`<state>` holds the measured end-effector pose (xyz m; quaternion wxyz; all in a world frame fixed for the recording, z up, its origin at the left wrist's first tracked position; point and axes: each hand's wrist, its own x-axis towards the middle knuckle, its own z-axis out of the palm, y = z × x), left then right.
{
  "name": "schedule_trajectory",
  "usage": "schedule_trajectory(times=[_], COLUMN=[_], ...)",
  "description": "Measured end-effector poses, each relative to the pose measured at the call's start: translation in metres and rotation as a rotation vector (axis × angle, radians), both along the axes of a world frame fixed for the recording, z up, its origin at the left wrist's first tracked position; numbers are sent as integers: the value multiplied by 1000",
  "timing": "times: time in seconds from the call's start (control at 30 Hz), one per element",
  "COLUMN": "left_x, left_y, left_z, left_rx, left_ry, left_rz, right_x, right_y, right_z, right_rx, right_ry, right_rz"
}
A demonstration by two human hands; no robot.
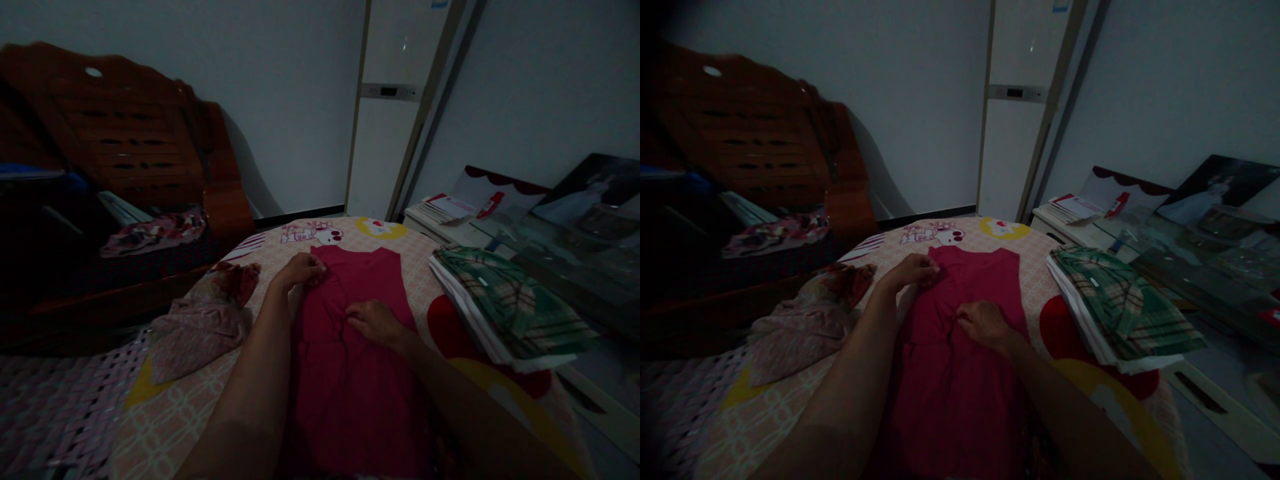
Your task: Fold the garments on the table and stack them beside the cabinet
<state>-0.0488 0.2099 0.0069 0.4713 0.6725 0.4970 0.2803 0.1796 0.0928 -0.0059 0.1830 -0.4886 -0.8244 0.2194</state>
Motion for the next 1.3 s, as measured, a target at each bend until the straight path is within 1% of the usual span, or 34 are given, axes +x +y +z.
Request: schedule_trajectory(times=[0.07,0.13,0.2,0.23,0.27,0.3,0.33,0.37,0.43,0.5,0.53,0.57,0.6,0.63,0.67,0.7,0.77,0.87,0.93,1.0,1.07,1.13,1.3], left_x=[6,9,8,7,6,6,6,7,10,15,17,20,22,24,25,26,26,21,17,15,14,16,18], left_y=[-1,-1,0,-1,-4,-8,-15,-24,-48,-73,-83,-91,-96,-100,-101,-102,-105,-116,-126,-134,-138,-138,-136], left_z=[-6,-9,-4,4,15,29,47,66,106,140,153,161,165,164,159,150,124,77,50,31,19,13,11], left_rx=[7,6,-15,-17,5,59,131,238,453,579,611,623,613,586,549,504,426,336,307,314,332,335,373], left_ry=[41,46,22,13,-2,-21,-64,-131,-205,-214,-187,-135,-58,38,142,245,406,563,657,744,801,818,808], left_rz=[-10,4,9,1,-4,-6,1,40,133,166,142,99,43,-20,-83,-147,-260,-396,-439,-451,-438,-428,-470], right_x=[2,4,8,10,14,17,22,26,35,45,49,53,57,60,63,65,66,63,59,56,53,51,49], right_y=[3,5,7,8,9,10,10,10,7,-2,-8,-15,-22,-29,-36,-42,-50,-53,-50,-44,-38,-35,-41], right_z=[-5,-8,-6,-3,1,6,11,17,26,31,31,29,27,25,22,19,15,12,13,14,15,16,18], right_rx=[-52,-102,-158,-178,-188,-187,-173,-154,-139,-147,-143,-125,-90,-46,-9,15,24,-4,-41,-107,-158,-171,-148], right_ry=[2,87,201,259,310,344,360,350,267,139,74,14,-36,-77,-112,-143,-203,-279,-318,-343,-342,-329,-302], right_rz=[12,6,-23,-45,-65,-78,-84,-79,-39,6,20,29,32,32,32,28,1,-34,-36,-34,-29,-9,20])
